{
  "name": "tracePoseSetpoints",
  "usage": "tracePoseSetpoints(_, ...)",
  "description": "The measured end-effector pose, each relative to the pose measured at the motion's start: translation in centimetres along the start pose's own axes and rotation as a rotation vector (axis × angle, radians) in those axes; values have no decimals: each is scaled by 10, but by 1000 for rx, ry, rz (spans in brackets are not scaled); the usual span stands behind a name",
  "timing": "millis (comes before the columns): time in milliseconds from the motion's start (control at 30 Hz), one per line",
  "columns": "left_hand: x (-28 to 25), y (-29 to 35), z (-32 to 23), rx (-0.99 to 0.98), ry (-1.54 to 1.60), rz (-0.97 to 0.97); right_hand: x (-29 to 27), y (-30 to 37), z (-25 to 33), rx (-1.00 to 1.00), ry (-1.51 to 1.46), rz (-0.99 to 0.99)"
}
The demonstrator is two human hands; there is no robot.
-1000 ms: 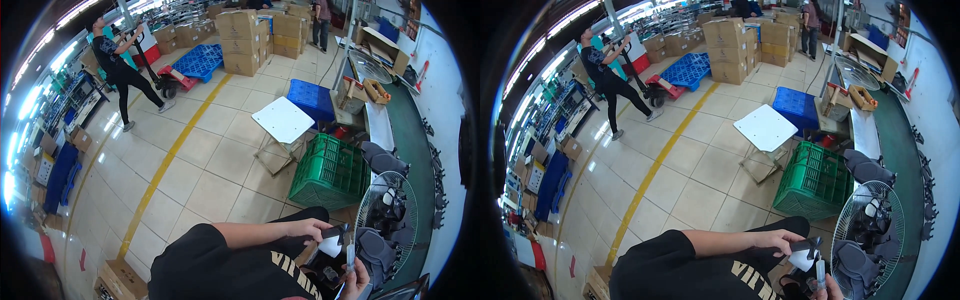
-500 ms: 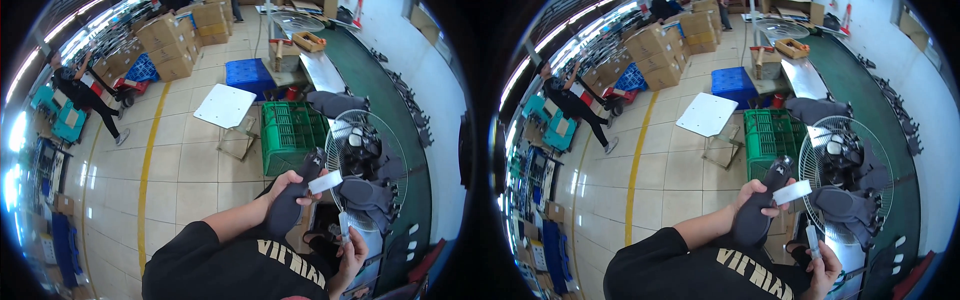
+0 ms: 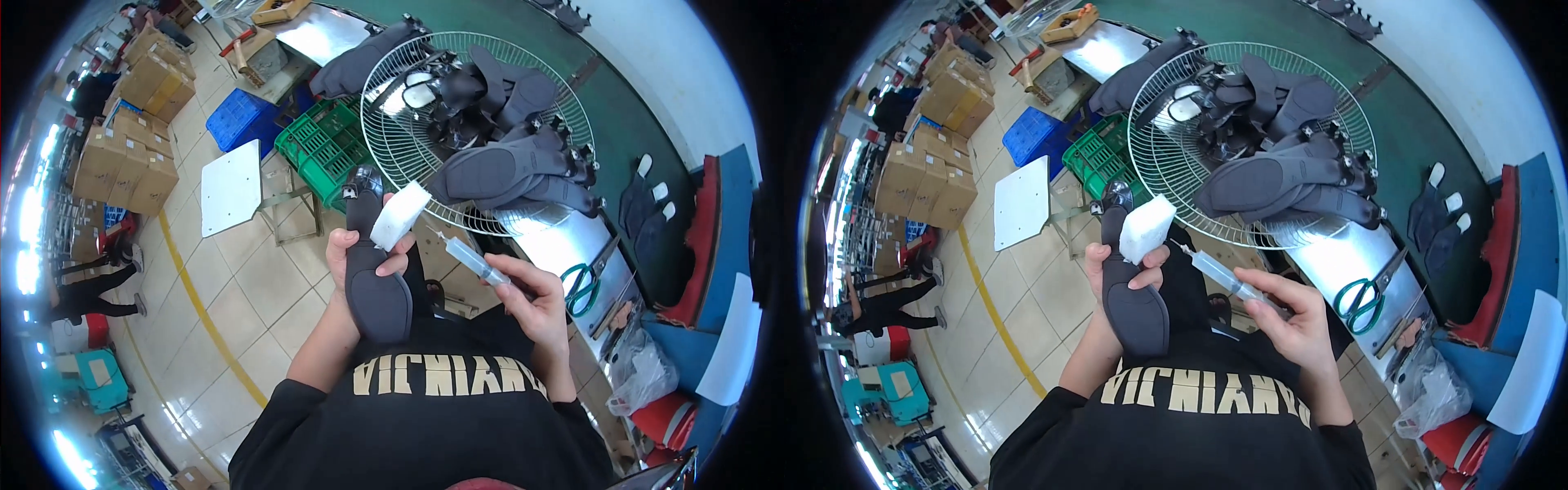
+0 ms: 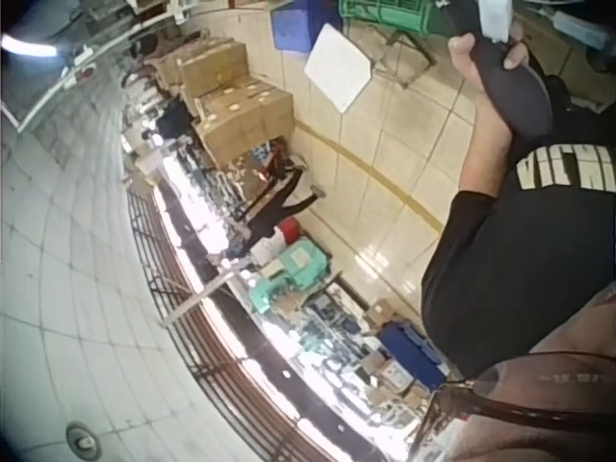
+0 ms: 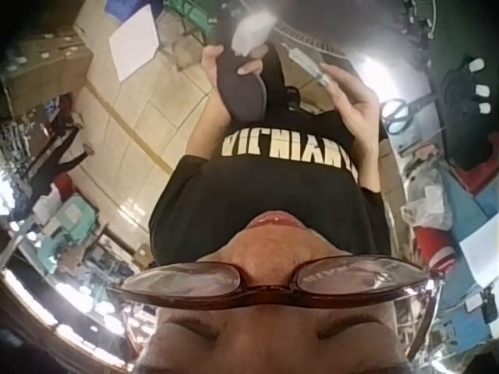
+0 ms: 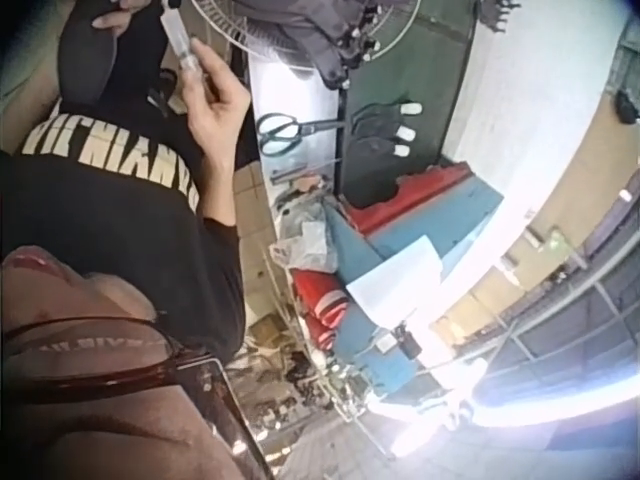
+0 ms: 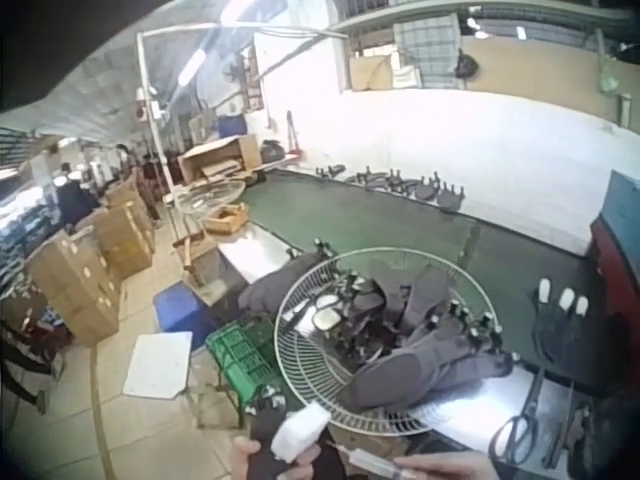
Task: The recorder is assembling components of a shoe, applying adhesive to parts and pressing them together at a factory workstation.
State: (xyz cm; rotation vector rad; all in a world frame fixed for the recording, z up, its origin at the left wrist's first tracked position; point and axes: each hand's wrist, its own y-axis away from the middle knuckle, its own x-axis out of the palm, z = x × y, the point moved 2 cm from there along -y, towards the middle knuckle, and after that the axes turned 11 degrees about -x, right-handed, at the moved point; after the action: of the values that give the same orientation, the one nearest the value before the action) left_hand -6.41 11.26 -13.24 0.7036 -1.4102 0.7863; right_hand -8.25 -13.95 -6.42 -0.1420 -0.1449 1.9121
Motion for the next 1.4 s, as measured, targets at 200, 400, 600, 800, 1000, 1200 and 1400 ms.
tracePoseSetpoints(200, 0, 1, -3, 8, -224, -37, 4, -8, -4, 34, 27, 64)
tracePoseSetpoints(400, -1, 7, -1, 79, -671, -300, 8, 3, -5, 153, 2, 7)
tracePoseSetpoints(600, 4, 13, 4, 135, -812, -404, 12, 12, -15, 126, -28, -14)
tracePoseSetpoints(800, 27, 17, -6, 136, -996, -546, 7, 10, -18, 192, -40, 27)
tracePoseSetpoints(1000, 26, 26, -7, 41, -951, -598, -15, 0, -23, 8, 39, 190)
tracePoseSetpoints(1200, 26, 15, 3, 239, -762, -575, -10, 27, -62, 152, -170, 39)
tracePoseSetpoints(1400, 26, 30, -9, 247, -997, -669, -37, 38, -43, 117, -57, -69)
